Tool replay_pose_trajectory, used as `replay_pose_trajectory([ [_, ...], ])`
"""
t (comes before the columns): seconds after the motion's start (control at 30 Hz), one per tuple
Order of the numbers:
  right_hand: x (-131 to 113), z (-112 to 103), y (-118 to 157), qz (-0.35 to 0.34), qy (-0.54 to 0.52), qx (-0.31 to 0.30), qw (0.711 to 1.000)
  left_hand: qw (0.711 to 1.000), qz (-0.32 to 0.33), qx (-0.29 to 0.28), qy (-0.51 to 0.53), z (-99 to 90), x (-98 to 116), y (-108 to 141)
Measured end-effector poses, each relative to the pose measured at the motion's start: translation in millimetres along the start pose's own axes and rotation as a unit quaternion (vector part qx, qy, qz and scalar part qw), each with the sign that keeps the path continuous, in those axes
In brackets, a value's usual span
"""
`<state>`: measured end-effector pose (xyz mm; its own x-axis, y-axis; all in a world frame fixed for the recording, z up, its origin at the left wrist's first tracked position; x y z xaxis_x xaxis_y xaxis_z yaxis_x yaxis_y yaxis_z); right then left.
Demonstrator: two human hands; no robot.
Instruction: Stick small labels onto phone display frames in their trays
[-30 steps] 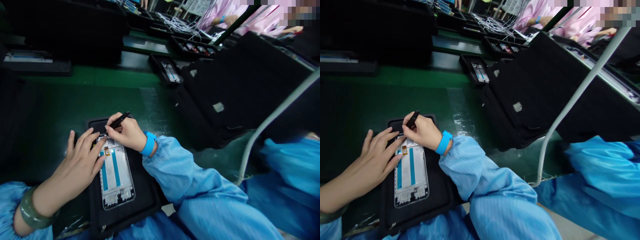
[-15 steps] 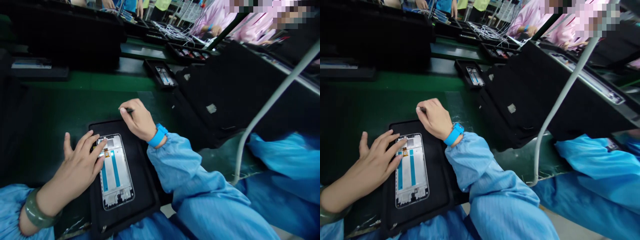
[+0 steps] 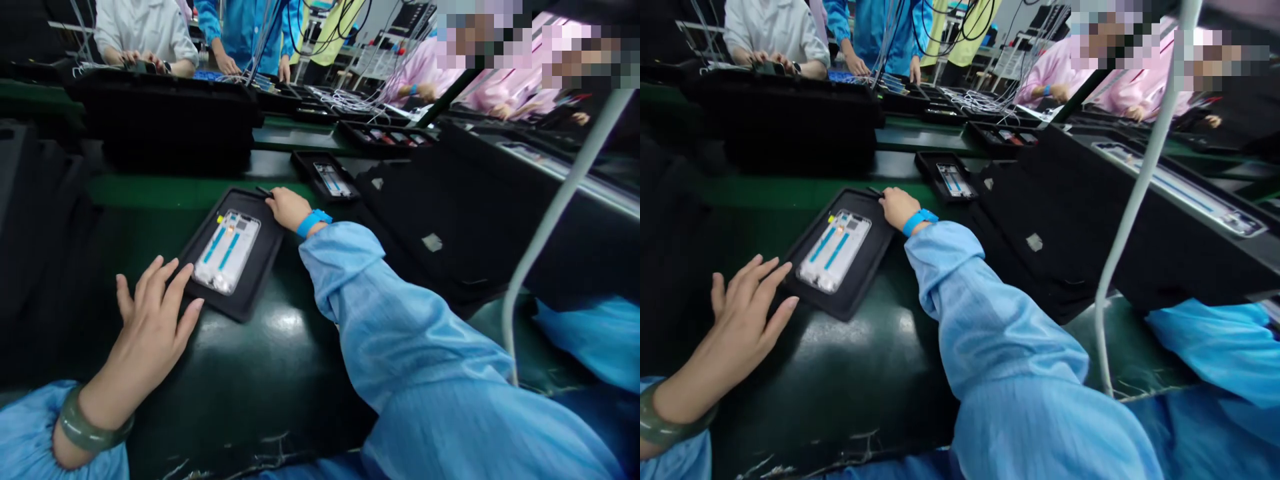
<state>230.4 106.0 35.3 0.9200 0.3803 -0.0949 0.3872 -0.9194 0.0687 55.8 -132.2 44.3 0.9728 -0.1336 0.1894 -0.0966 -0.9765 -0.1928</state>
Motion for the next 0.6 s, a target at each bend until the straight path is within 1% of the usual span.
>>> replay_pose_trajectory([
  [0.07, 9.5, -3.6, -27.4, 0.056, -0.015, 0.006, 0.998, 1.0, -0.003, -0.01, -0.007, 4.6, -2.4, -0.4],
  [0.1, 7.8, -2.7, -39.4, 0.069, -0.023, 0.003, 0.997, 1.0, -0.001, -0.021, -0.012, 9.0, -2.0, 0.2],
  [0.17, -2.3, 0.8, -59.2, 0.074, -0.039, -0.005, 0.996, 0.999, 0.003, -0.049, -0.022, 18.8, -0.5, 2.7],
  [0.23, -7.9, 1.8, -71.6, 0.077, -0.049, -0.008, 0.996, 0.997, 0.009, -0.071, -0.03, 27.3, 1.4, 6.0],
  [0.27, -5.1, 0.4, -74.3, 0.082, -0.05, -0.007, 0.995, 0.996, 0.013, -0.078, -0.033, 30.5, 2.0, 7.3],
  [0.3, 2.6, -2.0, -74.6, 0.092, -0.047, -0.006, 0.995, 0.996, 0.018, -0.084, -0.033, 33.4, 2.2, 8.1],
  [0.37, 32.4, -8.8, -68.0, 0.127, -0.029, -0.001, 0.991, 0.995, 0.024, -0.09, -0.029, 37.9, 0.1, 6.7],
  [0.47, 99.2, -16.2, -42.3, 0.223, 0.016, 0.001, 0.975, 0.997, 0.015, -0.075, -0.024, 41.1, -10.0, -7.5],
  [0.53, 138.2, -14.0, -20.4, 0.278, 0.036, -0.003, 0.96, 0.999, 0.007, -0.047, -0.025, 40.2, -16.7, -26.9],
  [0.6, 160.1, -6.8, -3.3, 0.288, 0.047, -0.004, 0.957, 0.999, 0.008, -0.031, -0.025, 41.5, -19.0, -53.3],
])
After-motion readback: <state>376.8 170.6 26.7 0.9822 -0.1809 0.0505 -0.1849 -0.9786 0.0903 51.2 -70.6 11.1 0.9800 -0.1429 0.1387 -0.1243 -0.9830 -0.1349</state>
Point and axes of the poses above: each hand's wrist, its own y-axis away from the middle knuckle, its own z-axis out of the palm, x = y × z, the point moved 9 cm from there along -y, towards the middle knuckle, and after that the axes turned 8 degrees about -x, right-handed, at the moved point
